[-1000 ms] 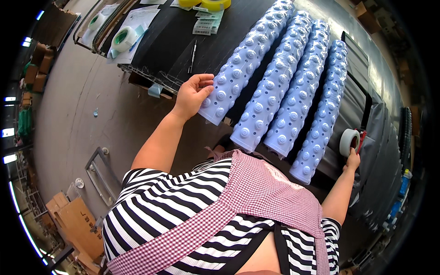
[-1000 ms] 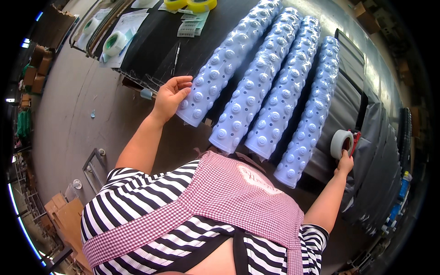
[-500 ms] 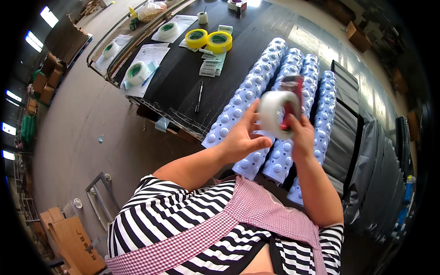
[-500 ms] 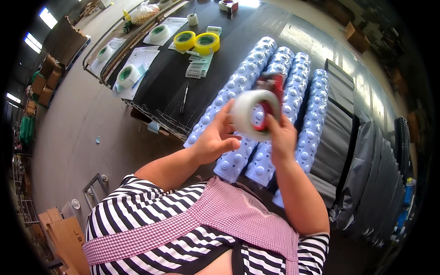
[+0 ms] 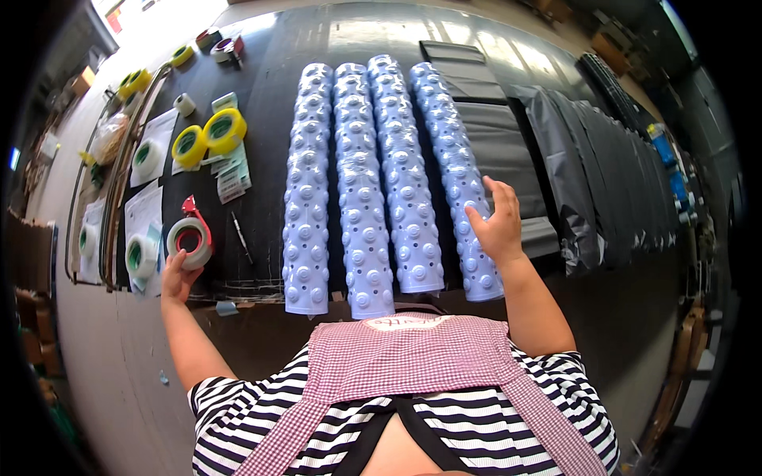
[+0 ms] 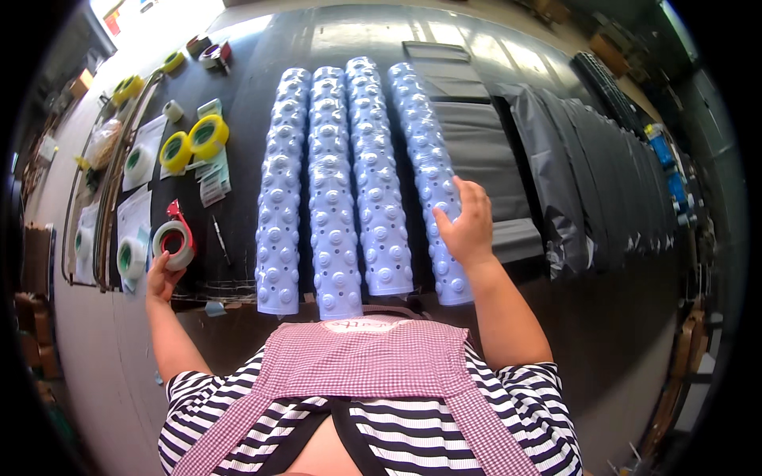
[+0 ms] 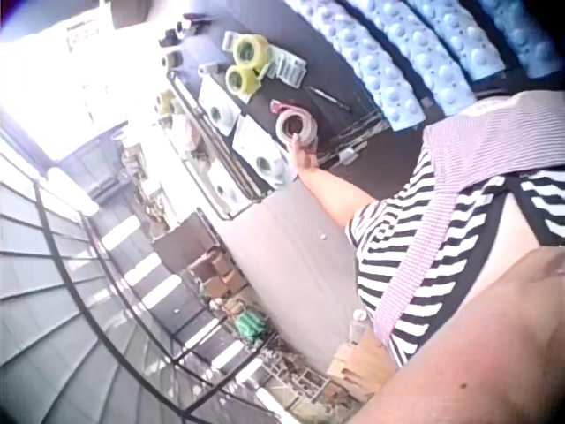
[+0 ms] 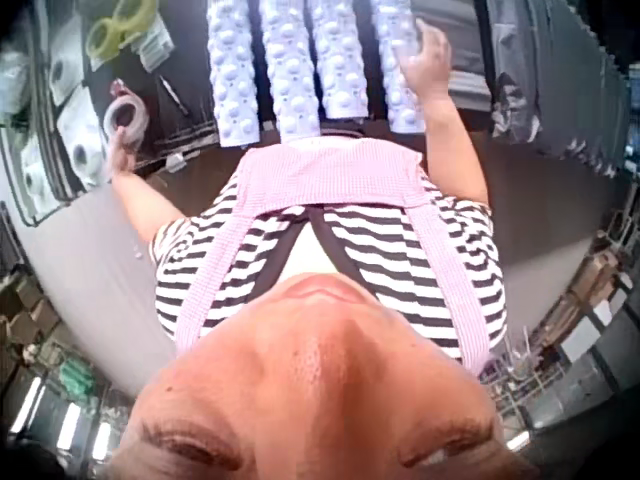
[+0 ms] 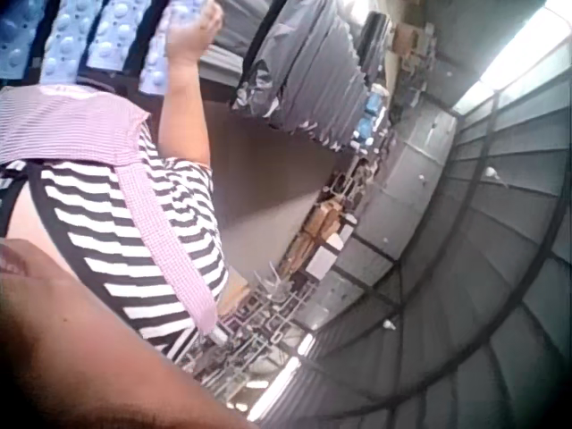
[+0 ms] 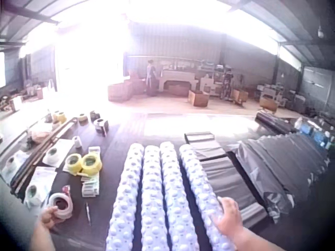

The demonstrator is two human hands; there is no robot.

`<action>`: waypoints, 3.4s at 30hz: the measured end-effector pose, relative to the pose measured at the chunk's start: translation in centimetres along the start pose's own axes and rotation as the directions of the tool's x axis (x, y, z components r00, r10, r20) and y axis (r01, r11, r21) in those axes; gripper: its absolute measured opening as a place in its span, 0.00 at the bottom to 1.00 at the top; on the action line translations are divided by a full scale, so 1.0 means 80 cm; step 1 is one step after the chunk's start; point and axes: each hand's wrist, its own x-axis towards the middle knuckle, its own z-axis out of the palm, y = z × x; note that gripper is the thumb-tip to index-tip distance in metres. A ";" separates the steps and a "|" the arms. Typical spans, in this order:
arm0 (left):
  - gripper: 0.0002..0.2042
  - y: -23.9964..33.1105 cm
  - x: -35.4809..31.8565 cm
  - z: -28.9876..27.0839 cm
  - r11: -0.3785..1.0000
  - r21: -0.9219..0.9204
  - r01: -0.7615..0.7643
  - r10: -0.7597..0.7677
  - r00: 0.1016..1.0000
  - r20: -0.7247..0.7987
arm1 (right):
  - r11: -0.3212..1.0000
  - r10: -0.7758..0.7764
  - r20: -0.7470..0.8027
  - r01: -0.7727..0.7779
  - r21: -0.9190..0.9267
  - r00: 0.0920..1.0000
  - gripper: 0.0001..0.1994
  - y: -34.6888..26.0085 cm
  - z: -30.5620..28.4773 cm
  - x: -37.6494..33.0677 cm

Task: The person inserts blue textured foam rollers into grey plastic sleeves by hand, folds the sleeve ends, and applies white adhesive labels to the exterior of the packaged items.

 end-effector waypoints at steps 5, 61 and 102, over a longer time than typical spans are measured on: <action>0.21 0.009 0.055 -0.034 0.849 0.524 0.060 -0.012 0.995 -0.094 | 0.861 0.506 0.387 -0.427 -0.275 0.771 0.63 0.002 0.016 0.010; 0.09 -0.160 -0.240 0.845 0.933 0.335 -0.131 -0.218 0.534 0.817 | 0.821 0.552 0.339 -0.568 -0.061 0.761 0.53 0.182 -0.302 -0.470; 0.02 -0.097 -0.117 0.842 0.617 0.203 -0.760 0.621 0.629 0.468 | 0.997 0.052 0.269 -0.064 0.033 0.962 0.11 0.266 -0.034 0.013</action>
